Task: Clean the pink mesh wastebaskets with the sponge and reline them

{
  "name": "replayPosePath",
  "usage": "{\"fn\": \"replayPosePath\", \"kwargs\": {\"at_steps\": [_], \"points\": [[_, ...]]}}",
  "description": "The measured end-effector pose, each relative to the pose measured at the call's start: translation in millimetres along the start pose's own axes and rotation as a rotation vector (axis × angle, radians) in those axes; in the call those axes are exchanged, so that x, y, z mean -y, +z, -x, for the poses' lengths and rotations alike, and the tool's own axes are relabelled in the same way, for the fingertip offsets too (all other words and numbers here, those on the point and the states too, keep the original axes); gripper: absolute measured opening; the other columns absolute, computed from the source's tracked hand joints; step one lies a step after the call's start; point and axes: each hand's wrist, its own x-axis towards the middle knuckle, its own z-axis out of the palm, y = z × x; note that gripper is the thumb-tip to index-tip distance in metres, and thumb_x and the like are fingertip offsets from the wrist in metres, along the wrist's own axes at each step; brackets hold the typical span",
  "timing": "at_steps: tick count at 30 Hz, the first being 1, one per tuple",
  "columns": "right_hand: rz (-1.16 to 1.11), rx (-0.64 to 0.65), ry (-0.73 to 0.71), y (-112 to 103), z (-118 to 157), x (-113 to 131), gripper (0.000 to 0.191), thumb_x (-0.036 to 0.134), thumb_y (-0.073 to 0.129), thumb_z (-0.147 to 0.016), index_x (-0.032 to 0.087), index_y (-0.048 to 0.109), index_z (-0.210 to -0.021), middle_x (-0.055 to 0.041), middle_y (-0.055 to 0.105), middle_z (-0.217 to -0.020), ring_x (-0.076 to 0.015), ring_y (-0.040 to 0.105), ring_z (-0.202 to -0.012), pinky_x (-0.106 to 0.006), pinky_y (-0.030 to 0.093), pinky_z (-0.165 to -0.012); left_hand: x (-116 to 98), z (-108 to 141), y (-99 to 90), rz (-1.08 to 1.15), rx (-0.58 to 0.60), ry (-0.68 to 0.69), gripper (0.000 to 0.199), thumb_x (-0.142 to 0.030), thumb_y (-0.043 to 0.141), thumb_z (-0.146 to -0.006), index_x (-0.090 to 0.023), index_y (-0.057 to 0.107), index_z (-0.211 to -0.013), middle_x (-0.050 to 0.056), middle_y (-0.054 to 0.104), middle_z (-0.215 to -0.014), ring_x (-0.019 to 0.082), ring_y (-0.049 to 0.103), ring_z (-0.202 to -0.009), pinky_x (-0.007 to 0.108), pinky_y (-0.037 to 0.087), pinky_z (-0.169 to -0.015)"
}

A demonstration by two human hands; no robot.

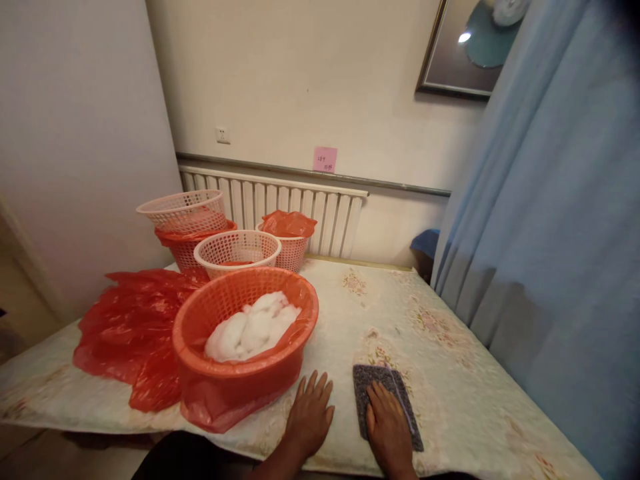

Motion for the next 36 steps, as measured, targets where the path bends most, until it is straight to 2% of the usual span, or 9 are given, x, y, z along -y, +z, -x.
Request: {"fn": "replayPosePath", "kwargs": {"at_steps": [23, 36], "points": [[0.018, 0.025, 0.004, 1.6, 2.4, -0.3, 0.038, 0.027, 0.047, -0.089, 0.016, 0.059, -0.123, -0.0085, 0.057, -0.131, -0.0254, 0.053, -0.12, -0.042, 0.039, -0.103, -0.3, 0.3, -1.0, 0.01, -0.001, -0.006, 0.051, -0.033, 0.042, -0.091, -0.027, 0.038, -0.142, 0.002, 0.038, -0.151, 0.028, 0.028, -0.141, 0.054, 0.027, -0.114], [-0.002, 0.027, 0.007, 0.2, 2.0, -0.5, 0.038, 0.03, 0.046, -0.09, 0.017, 0.06, -0.122, -0.0086, 0.058, -0.131, -0.0256, 0.053, -0.119, -0.041, 0.037, -0.104, 1.5, 0.6, 5.1, 0.017, -0.016, 0.009, 0.052, -0.032, 0.042, -0.091, -0.026, 0.037, -0.143, 0.003, 0.038, -0.151, 0.029, 0.028, -0.141, 0.055, 0.026, -0.113]]}}
